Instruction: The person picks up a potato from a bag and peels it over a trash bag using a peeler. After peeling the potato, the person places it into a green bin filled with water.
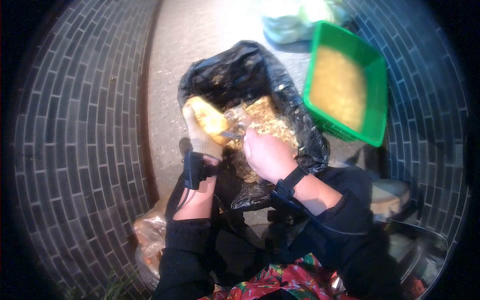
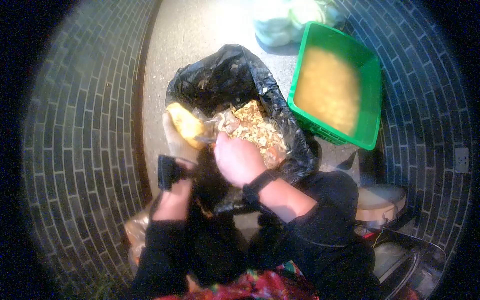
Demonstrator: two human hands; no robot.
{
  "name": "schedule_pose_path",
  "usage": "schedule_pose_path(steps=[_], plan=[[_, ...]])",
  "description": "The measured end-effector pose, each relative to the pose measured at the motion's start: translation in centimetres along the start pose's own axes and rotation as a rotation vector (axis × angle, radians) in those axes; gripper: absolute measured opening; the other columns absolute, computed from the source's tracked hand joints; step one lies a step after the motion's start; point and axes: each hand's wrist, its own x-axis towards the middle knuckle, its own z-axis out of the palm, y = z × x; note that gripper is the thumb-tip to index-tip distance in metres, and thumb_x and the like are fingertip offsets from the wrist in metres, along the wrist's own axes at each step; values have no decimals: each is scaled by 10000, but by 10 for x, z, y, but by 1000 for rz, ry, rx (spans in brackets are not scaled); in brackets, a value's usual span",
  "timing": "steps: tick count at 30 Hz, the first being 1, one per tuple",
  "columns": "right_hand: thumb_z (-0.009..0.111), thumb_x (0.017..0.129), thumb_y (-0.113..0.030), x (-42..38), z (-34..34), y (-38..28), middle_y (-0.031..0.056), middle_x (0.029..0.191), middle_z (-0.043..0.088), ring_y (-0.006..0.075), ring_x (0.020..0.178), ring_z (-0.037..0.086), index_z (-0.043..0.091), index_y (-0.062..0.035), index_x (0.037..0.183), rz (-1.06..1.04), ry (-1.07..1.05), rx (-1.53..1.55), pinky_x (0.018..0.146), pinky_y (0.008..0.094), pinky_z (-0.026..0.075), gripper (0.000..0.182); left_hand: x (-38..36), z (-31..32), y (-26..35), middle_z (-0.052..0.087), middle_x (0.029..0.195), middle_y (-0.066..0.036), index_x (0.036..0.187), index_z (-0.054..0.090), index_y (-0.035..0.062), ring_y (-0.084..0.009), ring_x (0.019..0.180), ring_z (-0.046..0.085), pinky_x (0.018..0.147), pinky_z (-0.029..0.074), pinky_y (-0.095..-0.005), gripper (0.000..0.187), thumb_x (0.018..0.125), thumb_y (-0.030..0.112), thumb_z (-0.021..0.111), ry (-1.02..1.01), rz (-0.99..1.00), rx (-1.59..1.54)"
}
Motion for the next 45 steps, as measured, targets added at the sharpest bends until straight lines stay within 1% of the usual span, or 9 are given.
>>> schedule_pose_path(steps=[5,8,15,16,19,29,37,38,45], plan=[[424,941,-237,-4,11,2,238,714,630,421,687,631,544,-30,951,9,-90,41,643,540,489,240,8,3,21,625,995,-147,1140,561,80,-343,857,605,802,515,-499,693,860,701,438,92,63,-151],[421,942,-242,5,-14,10,251,713,615,434,681,612,554,-20,910,1,43,58,647,541,477,261,13,-7,25,621,1031,-200,1157,565,63,-362,933,615,819,530,-484,728,863,710,405,-379,-150,-202],[417,967,-259,18,-36,25,248,711,598,445,688,593,518,-28,912,-80,238,215,637,545,451,259,-14,7,24,657,1038,-152,1257,537,76,-293,870,662,768,566,-437,704,882,663,432,-498,-170,-41],[413,976,-257,19,-36,24,252,708,594,448,684,591,498,-26,919,-98,268,228,638,550,443,253,-19,6,24,653,1068,-126,1278,519,73,-270,900,659,750,572,-386,672,900,624,444,-687,-261,4],[411,976,-249,22,-34,20,256,692,587,452,682,590,491,-32,951,-40,306,266,637,558,440,232,-26,12,7,647,1047,-146,1259,506,52,-260,869,675,754,588,-386,628,897,564,523,-447,-252,63],[425,944,-181,11,-15,6,247,686,622,417,654,631,484,30,975,-28,145,159,619,523,502,221,-12,8,3,641,1037,-124,1242,514,50,-245,888,662,767,567,-382,611,880,542,561,-387,-177,43],[442,926,-163,5,6,2,231,689,639,399,645,646,491,32,969,10,35,53,593,494,521,205,-2,-1,-1,635,949,-61,1124,568,84,-218,834,638,750,549,-371,558,887,588,547,19,16,-21],[442,924,-161,6,10,2,230,688,640,395,648,650,492,33,967,3,42,60,591,491,522,204,-1,-3,-2,643,975,-79,1107,584,120,-264,857,632,781,533,-420,551,900,619,471,29,34,25],[420,931,-159,-7,34,8,201,665,635,377,638,650,496,22,957,-67,-76,22,587,481,527,199,31,-19,6,645,975,-66,1067,599,143,-258,841,627,779,528,-417,527,905,622,452,41,161,-158]])
